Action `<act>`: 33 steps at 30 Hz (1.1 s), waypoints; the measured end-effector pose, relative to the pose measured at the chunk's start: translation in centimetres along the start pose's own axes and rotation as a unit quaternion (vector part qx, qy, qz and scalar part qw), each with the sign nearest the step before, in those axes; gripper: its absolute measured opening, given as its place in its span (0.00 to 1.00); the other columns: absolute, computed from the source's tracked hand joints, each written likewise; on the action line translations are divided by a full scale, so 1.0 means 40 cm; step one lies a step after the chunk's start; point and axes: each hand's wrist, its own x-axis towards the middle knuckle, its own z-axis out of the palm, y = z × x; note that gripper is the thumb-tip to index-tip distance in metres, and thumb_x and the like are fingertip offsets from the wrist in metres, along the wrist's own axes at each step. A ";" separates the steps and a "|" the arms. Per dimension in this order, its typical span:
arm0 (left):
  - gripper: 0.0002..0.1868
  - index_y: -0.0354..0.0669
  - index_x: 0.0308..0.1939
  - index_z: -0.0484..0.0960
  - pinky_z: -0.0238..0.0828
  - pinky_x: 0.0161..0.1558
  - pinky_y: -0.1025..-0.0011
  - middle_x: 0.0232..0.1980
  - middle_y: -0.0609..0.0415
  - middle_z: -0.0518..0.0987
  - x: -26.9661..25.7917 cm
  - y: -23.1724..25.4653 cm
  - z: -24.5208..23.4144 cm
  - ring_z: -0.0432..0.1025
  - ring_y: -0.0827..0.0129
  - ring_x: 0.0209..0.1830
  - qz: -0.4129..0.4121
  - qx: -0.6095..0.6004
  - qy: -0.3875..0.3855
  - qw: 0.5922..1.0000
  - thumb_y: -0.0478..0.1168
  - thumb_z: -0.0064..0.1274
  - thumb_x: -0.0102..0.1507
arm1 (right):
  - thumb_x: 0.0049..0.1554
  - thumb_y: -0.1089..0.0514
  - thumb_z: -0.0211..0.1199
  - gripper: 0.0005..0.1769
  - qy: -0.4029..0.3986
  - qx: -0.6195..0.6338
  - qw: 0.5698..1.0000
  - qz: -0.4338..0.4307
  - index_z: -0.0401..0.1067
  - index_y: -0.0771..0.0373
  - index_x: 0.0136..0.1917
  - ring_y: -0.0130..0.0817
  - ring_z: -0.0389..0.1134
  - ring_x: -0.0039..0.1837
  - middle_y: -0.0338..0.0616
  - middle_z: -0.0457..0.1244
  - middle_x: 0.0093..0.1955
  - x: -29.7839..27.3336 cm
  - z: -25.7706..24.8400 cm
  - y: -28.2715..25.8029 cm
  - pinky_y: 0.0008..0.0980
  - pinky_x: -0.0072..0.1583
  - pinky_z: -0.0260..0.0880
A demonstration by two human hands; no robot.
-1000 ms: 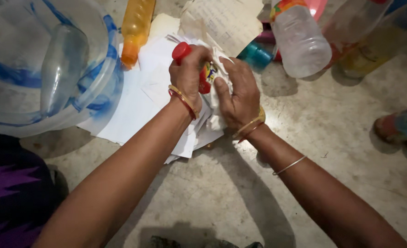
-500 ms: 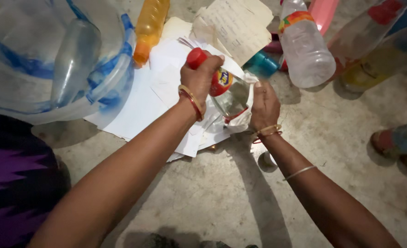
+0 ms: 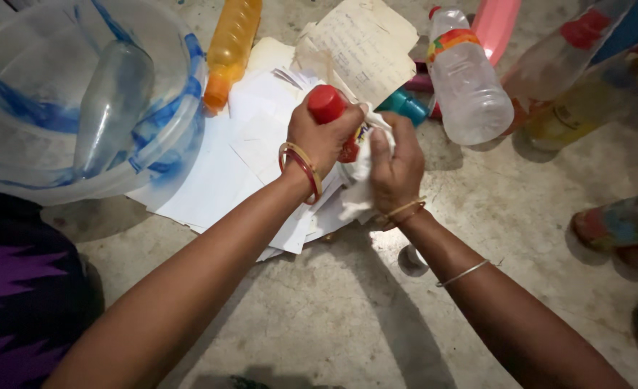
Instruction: The person wipes the exterior of several plastic and glass bottles and jars using a white cloth. They handle each item one at a time, wiping around the body and cap, then placing them aside on the floor.
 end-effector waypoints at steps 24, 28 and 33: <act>0.14 0.38 0.36 0.80 0.72 0.27 0.72 0.28 0.56 0.80 -0.003 -0.055 -0.077 0.74 0.72 0.23 0.029 -0.008 -0.023 0.999 0.45 0.64 0.57 | 0.72 0.53 0.49 0.16 -0.016 -0.073 0.993 -0.089 0.71 0.65 0.61 0.51 0.69 0.60 0.55 0.66 0.57 -0.005 0.038 -0.054 0.41 0.62 0.67; 0.14 0.39 0.37 0.82 0.78 0.39 0.75 0.34 0.57 0.84 0.017 -0.056 -0.059 0.78 0.75 0.33 0.096 0.036 -0.014 0.995 0.45 0.66 0.57 | 0.71 0.51 0.48 0.18 0.018 -0.015 1.000 -0.014 0.72 0.64 0.60 0.48 0.70 0.59 0.53 0.67 0.56 -0.024 0.016 -0.009 0.39 0.61 0.68; 0.14 0.40 0.38 0.81 0.78 0.43 0.74 0.37 0.55 0.84 0.018 -0.047 -0.046 0.78 0.73 0.36 0.129 0.030 -0.030 0.991 0.44 0.66 0.58 | 0.70 0.50 0.47 0.18 0.065 0.008 0.998 0.022 0.73 0.62 0.60 0.48 0.72 0.58 0.53 0.68 0.56 -0.045 0.013 0.017 0.38 0.60 0.69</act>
